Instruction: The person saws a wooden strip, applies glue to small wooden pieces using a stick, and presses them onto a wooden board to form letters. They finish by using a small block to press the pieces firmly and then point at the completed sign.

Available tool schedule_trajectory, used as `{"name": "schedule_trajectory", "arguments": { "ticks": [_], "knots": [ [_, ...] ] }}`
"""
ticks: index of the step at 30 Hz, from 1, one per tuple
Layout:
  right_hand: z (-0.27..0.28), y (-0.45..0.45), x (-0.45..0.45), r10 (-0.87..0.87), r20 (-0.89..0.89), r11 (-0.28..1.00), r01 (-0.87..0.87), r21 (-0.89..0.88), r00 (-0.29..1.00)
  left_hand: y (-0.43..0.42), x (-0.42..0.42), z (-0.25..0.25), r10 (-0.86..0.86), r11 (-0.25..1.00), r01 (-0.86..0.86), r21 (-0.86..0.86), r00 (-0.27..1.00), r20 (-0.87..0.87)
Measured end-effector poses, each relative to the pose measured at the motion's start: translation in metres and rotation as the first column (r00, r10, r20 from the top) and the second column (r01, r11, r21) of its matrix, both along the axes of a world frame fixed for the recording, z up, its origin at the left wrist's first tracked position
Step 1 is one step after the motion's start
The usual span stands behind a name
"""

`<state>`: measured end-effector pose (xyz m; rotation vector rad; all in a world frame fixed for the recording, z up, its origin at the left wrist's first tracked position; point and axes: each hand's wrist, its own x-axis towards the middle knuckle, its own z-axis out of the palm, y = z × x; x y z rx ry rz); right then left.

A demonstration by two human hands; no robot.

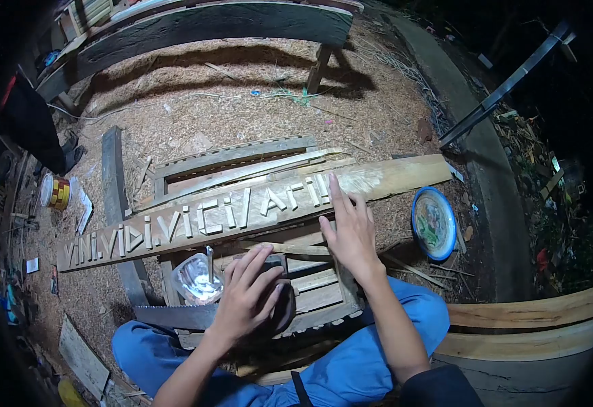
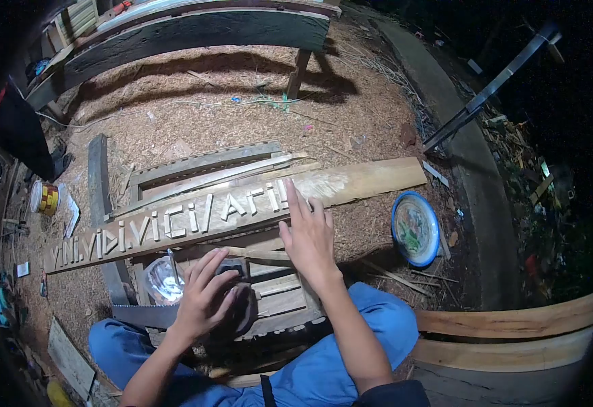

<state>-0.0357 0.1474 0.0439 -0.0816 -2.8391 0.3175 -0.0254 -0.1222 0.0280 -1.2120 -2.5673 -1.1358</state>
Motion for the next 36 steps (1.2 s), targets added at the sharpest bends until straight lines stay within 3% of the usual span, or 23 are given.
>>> {"name": "schedule_trajectory", "arguments": {
  "ticks": [9, 14, 21, 29, 36],
  "knots": [
    [-0.004, 0.003, -0.001, -0.006, -0.025, 0.998, 0.008, 0.068, 1.0, -0.006, -0.002, 0.005, 0.024, 1.0, -0.024, -0.005, 1.0, 0.02],
    [0.001, 0.006, -0.006, -0.012, 0.009, 1.0, 0.012, -0.009, 1.0, -0.005, 0.0, 0.001, 0.03, 1.0, -0.03, -0.009, 0.999, 0.013],
    [0.002, 0.006, -0.009, -0.008, 0.016, 1.0, 0.008, 0.024, 1.0, -0.005, -0.001, 0.003, 0.029, 1.0, -0.029, -0.001, 0.999, 0.015],
    [-0.002, 0.006, -0.009, 0.028, -0.092, 0.999, -0.025, 0.04, 0.995, -0.002, -0.001, 0.0, 0.029, 1.0, -0.028, -0.014, 0.999, 0.026],
    [0.001, 0.005, -0.007, -0.006, -0.032, 0.997, 0.009, 0.076, 0.999, -0.002, 0.0, 0.001, 0.027, 1.0, -0.026, -0.016, 1.0, 0.017]
  ]
}}
